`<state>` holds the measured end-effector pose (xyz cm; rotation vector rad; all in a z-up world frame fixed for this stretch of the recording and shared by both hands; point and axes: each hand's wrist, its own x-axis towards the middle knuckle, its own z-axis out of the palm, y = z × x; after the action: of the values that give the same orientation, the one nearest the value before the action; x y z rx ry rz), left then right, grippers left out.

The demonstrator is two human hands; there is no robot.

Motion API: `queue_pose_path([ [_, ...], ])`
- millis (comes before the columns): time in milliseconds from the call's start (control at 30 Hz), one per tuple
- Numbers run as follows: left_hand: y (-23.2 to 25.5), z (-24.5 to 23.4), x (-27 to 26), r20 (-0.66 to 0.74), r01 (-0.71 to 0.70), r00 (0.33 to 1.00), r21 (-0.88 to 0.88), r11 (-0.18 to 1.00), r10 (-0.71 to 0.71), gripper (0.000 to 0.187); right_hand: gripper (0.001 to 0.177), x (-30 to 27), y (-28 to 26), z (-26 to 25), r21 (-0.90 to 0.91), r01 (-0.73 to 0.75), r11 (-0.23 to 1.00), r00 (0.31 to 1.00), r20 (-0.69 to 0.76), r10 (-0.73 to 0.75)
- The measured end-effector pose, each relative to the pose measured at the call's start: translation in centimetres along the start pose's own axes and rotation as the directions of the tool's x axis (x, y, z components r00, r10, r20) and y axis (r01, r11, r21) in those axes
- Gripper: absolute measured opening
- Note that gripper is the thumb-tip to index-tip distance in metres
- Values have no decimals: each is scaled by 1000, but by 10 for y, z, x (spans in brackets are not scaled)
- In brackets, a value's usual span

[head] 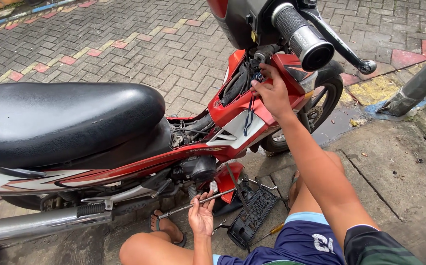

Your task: The person works on a red motorcycle, using a T-handle wrench to tighten bolts on the handlebar area and under the seat. They remove the seat to access the internal components and continue using the wrench on the frame.

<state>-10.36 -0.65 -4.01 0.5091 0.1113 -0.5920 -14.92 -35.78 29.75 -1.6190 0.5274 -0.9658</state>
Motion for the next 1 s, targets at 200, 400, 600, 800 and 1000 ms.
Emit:
queue_pose_path([
  [200, 7, -10, 5, -59, -49, 997, -71, 996, 45, 18, 49, 2, 3, 5, 96, 31, 995, 995, 93, -40],
  [400, 2, -18, 13, -86, -54, 995, -116, 992, 44, 20, 49, 17, 8, 8, 213, -41, 976, 995, 98, 20],
  [600, 0, -16, 12, -84, -47, 996, -105, 993, 39, 19, 47, 16, 5, 13, 226, -18, 974, 998, 58, 5],
  [800, 0, -12, 12, -85, -49, 995, -96, 994, 41, 18, 41, 19, 10, 12, 266, -27, 964, 1000, 20, 23],
  [1000, -2, -12, 12, -66, -29, 998, -80, 996, 23, 16, 25, 34, 40, 21, 541, -27, 841, 990, -102, 98],
])
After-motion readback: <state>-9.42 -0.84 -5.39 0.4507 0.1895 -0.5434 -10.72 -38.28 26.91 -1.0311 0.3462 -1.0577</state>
